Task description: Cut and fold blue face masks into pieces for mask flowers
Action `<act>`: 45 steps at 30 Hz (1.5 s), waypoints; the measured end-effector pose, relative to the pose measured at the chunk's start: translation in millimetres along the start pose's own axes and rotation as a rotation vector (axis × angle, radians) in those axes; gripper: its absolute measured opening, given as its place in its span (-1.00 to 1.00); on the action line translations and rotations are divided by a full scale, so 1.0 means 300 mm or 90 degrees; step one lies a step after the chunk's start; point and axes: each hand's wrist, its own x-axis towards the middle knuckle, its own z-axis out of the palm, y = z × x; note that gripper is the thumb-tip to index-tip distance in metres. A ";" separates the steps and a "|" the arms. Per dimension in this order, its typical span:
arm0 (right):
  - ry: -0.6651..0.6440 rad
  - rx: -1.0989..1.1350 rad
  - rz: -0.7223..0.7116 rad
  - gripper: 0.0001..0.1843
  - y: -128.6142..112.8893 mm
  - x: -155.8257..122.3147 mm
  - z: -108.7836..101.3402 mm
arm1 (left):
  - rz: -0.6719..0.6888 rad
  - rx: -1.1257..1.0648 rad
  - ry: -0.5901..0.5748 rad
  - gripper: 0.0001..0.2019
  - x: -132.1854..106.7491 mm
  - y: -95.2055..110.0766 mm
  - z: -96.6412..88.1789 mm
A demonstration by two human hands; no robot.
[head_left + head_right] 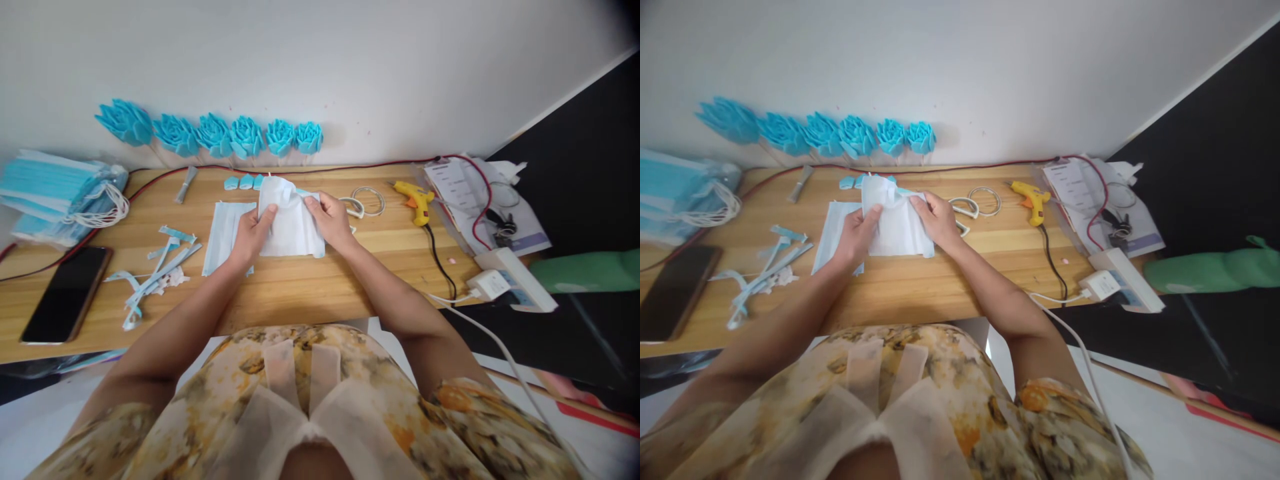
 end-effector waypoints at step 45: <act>-0.093 0.052 -0.028 -0.56 -0.026 -0.023 0.006 | -0.018 -0.040 -0.031 -0.53 0.004 0.023 0.001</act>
